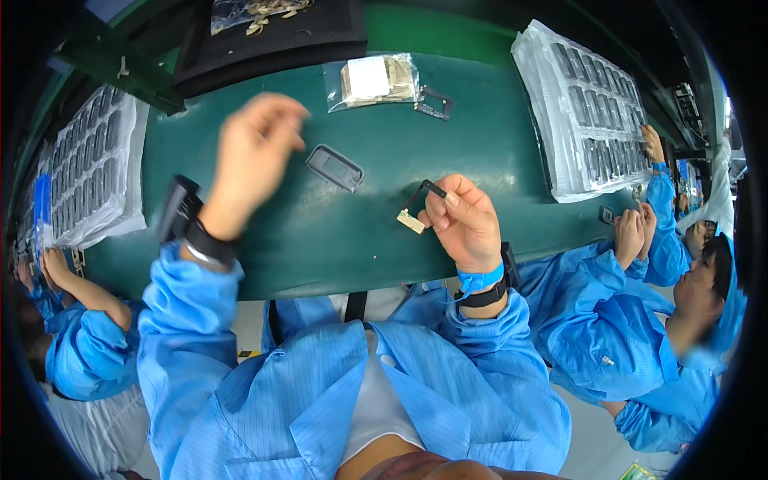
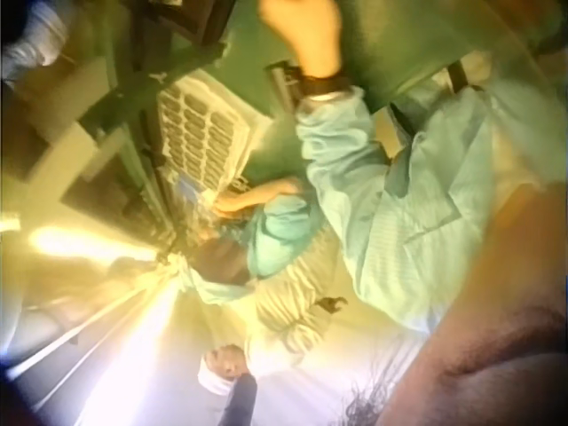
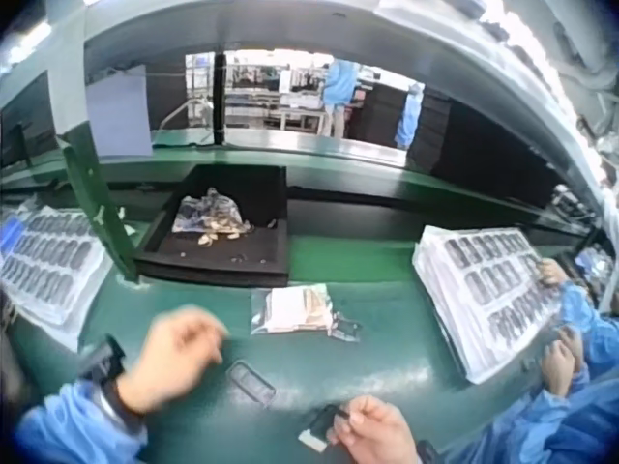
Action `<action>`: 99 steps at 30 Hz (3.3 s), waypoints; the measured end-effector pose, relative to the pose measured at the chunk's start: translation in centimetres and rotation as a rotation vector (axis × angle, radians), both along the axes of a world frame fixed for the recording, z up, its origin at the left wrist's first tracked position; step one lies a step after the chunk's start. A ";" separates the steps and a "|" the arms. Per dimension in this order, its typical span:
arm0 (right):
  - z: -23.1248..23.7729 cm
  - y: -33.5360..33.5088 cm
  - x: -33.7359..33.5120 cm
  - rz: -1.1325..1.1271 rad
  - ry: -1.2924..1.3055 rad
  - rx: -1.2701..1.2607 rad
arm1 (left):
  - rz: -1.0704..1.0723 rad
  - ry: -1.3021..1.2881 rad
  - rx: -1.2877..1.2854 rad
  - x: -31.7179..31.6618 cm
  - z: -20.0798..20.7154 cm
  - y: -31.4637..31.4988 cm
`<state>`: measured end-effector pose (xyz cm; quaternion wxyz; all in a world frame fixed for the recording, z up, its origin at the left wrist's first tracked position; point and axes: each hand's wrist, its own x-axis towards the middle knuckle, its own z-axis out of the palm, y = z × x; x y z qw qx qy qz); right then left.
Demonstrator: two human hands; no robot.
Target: The recorder is assembling an electronic component by placing a small circuit board into a plastic housing.
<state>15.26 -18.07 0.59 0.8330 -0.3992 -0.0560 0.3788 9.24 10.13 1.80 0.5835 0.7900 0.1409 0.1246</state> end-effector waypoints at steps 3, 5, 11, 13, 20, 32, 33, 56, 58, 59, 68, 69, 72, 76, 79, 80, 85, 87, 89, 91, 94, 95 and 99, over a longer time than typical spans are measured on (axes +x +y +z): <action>0.2 0.8 -0.1 0.133 0.001 0.075 | -0.323 0.181 -0.544 -3.9 0.0 -5.4; 0.2 1.2 -0.4 0.210 -0.014 0.107 | -0.452 0.270 -0.975 -5.5 -0.5 -7.6; 0.2 1.6 -1.2 0.297 -0.031 0.056 | -0.499 0.115 -1.463 -8.1 -2.0 -10.0; 0.0 1.4 -1.4 0.308 -0.032 0.049 | -0.483 0.125 -1.454 -8.2 -1.7 -10.2; 2.3 1.4 -3.5 0.078 -0.226 -0.328 | -0.512 0.075 -1.314 -8.5 -1.2 -10.1; 4.2 2.0 -5.2 0.084 -1.272 -0.622 | -0.410 0.143 -1.096 -8.7 -0.7 -9.7; 4.1 2.1 -5.2 0.098 -1.274 -0.609 | -0.407 0.144 -1.097 -8.7 -0.7 -9.6; 2.2 2.4 -6.6 -0.259 -1.714 -0.580 | -0.402 0.210 -1.441 -8.1 -2.0 -9.0; 3.3 1.9 -6.7 -0.199 -1.544 -0.497 | -0.385 0.177 -1.444 -8.2 -2.2 -8.5; 3.8 1.8 -6.2 -0.146 -1.374 -0.419 | -0.375 0.147 -1.443 -8.0 -2.4 -8.1; 6.4 15.6 8.7 -0.632 -1.403 -0.404 | -0.179 -0.149 -1.079 -8.4 -3.5 -5.5; 5.8 17.9 11.1 -0.622 -1.724 -0.580 | -0.163 -0.177 -1.045 -8.3 -3.5 -5.6; 1.6 22.2 14.8 -0.548 -1.803 -1.037 | -0.106 -0.182 -1.021 -8.0 -3.5 -5.1; 3.2 20.6 14.0 -0.468 -1.734 -0.842 | 0.013 -0.212 -1.028 -7.7 -3.8 -4.3; 5.5 16.9 7.2 -0.306 -1.694 -0.651 | 0.072 -0.245 -1.067 -8.0 -3.6 -4.0; 5.9 15.4 4.3 -0.255 -1.666 -0.647 | 0.071 -0.244 -1.112 -7.9 -4.0 -3.8; 4.0 10.1 -2.5 -0.138 -1.869 -0.705 | 0.033 -0.234 -1.243 -7.5 -3.1 -4.8; 3.1 9.6 -3.4 -0.225 -1.904 -0.723 | -0.023 -0.215 -1.326 -7.8 -2.7 -5.5; 2.7 9.2 -3.8 -0.312 -1.941 -0.734 | -0.039 -0.177 -1.315 -8.1 -2.4 -6.3; 2.9 8.7 -4.1 -0.331 -1.956 -0.750 | -0.051 -0.148 -1.302 -8.4 -2.2 -7.0; 2.9 7.8 -4.3 -0.358 -1.981 -0.717 | -0.072 -0.142 -1.293 -8.8 -1.6 -7.9; 3.1 7.5 -4.4 -0.361 -1.979 -0.714 | -0.069 -0.118 -1.274 -8.9 -1.4 -8.2; 3.5 6.1 -5.0 -0.317 -1.457 -0.670 | -0.041 -0.069 -0.920 -9.6 -0.2 -9.1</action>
